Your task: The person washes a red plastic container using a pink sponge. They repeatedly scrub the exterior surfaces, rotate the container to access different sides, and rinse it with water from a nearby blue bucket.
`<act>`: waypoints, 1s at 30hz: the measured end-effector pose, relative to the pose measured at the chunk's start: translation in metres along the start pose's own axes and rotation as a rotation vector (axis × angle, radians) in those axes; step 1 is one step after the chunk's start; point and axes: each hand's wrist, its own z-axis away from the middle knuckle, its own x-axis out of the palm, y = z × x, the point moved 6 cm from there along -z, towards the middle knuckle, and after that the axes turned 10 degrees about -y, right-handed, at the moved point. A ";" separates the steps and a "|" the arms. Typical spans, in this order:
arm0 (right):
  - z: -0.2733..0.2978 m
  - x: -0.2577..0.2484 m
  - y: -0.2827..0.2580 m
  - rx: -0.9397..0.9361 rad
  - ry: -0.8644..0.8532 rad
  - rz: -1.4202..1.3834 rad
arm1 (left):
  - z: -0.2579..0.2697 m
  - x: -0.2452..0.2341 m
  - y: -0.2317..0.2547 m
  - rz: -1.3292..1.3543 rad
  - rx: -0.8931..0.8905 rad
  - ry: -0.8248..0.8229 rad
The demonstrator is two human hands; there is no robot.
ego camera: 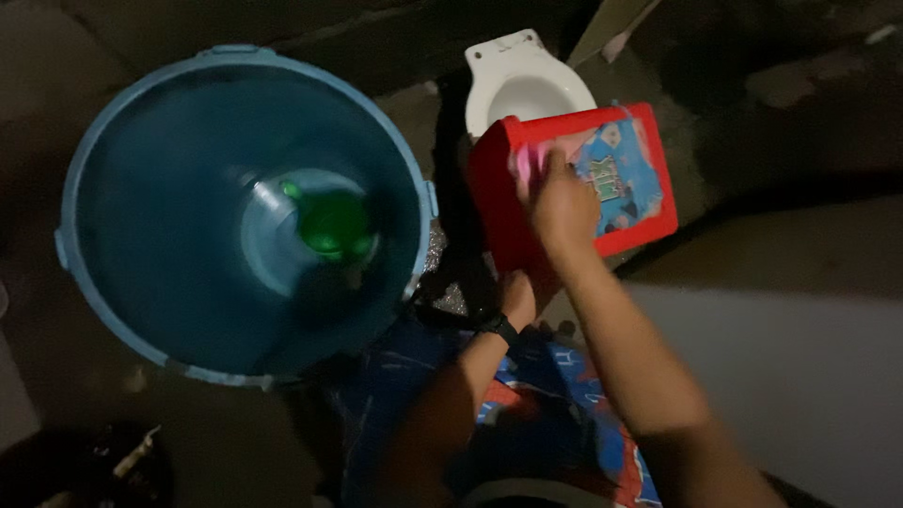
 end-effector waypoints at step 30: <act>0.153 0.014 0.140 0.208 0.170 -0.771 | 0.028 0.035 0.115 -1.101 0.368 -0.324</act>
